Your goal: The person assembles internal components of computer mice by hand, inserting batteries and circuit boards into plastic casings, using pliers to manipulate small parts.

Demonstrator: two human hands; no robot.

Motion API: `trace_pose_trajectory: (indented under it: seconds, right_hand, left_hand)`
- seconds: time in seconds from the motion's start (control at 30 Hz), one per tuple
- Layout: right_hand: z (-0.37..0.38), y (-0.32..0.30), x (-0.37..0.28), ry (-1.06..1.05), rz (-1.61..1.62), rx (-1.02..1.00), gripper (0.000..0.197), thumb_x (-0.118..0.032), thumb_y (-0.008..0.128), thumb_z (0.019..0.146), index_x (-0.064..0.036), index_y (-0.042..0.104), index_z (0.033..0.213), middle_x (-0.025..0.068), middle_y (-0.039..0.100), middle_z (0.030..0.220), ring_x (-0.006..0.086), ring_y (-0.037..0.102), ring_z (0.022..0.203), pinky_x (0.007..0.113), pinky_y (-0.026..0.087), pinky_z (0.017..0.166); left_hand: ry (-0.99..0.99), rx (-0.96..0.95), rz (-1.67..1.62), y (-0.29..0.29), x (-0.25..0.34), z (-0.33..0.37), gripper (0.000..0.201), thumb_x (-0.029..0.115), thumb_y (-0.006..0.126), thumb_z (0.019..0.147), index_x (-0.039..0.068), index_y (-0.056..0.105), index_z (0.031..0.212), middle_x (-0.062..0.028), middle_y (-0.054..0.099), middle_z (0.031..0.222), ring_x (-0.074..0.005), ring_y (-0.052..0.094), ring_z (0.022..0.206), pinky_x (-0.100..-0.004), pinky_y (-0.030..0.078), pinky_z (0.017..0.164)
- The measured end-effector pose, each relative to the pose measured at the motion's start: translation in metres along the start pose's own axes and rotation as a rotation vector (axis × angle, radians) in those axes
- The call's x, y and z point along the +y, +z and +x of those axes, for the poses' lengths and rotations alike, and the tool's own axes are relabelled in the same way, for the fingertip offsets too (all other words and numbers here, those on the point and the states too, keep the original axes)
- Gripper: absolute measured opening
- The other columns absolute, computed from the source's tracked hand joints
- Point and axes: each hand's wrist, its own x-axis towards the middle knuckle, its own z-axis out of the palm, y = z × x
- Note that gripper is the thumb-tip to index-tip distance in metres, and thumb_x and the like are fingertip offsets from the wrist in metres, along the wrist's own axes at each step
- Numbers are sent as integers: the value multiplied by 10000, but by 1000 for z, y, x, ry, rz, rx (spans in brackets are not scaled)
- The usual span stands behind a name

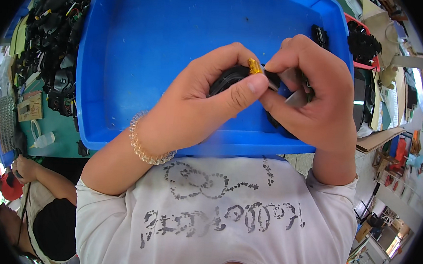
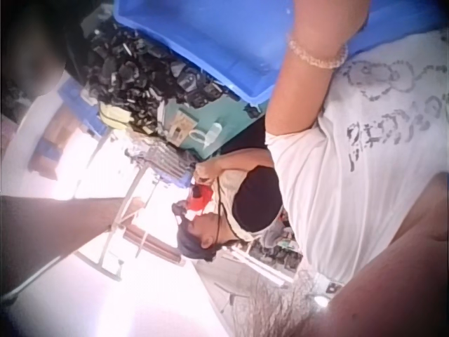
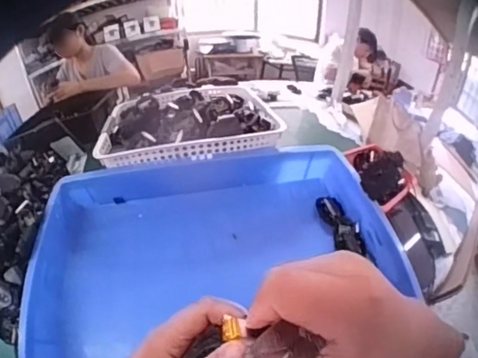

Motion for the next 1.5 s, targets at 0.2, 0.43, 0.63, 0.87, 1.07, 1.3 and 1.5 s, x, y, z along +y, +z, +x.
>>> trace_pose_trajectory:
  seconds: [0.2,0.43,0.63,0.87,1.07,1.3,1.5]
  right_hand:
    - [4,4,10,-175,22,21,268,-15,756,644,-11,577,843,-10,467,684,70,357,566,212,265,502]
    - [4,4,24,-186,404,43,290,-58,716,736,51,595,976,33,507,715,81,401,594,208,270,528]
    - [2,11,18,-115,599,67,254,-40,681,773,76,584,977,39,513,715,86,411,604,217,287,540]
    - [2,14,18,-85,784,24,233,-38,668,790,73,573,971,54,530,782,96,430,641,220,303,560]
    - [5,6,12,75,935,-61,177,-51,644,813,57,575,935,54,531,796,119,458,693,238,325,582]
    - [3,10,15,-39,635,1,134,-64,628,821,42,573,881,60,543,781,126,465,682,240,346,595]
    - [3,9,18,-85,579,95,212,-86,662,795,47,563,927,75,563,807,105,450,652,228,332,582]
  left_hand:
    - [44,62,21,3,1,-1,285,256,489,928,21,512,1088,-22,565,841,-88,536,691,-218,446,612]
    - [-12,134,-193,8,8,1,419,395,376,942,12,502,1058,-101,574,857,-149,556,629,-242,458,556]
    - [-62,86,-260,6,6,0,454,412,357,943,8,489,1103,-130,571,858,-169,554,616,-248,458,532]
    - [-138,61,-330,8,7,-2,460,426,356,944,35,475,1157,-140,572,800,-170,542,576,-241,443,511]
    - [-166,83,-243,10,11,-5,459,443,386,934,45,461,1151,-132,577,811,-155,539,567,-234,437,512]
    - [-128,16,-318,9,8,-5,422,413,401,939,44,463,1134,-133,575,831,-155,548,605,-240,444,540]
    - [61,128,-58,2,2,-6,378,363,459,934,35,471,1121,-129,552,1006,-134,530,666,-245,438,608]
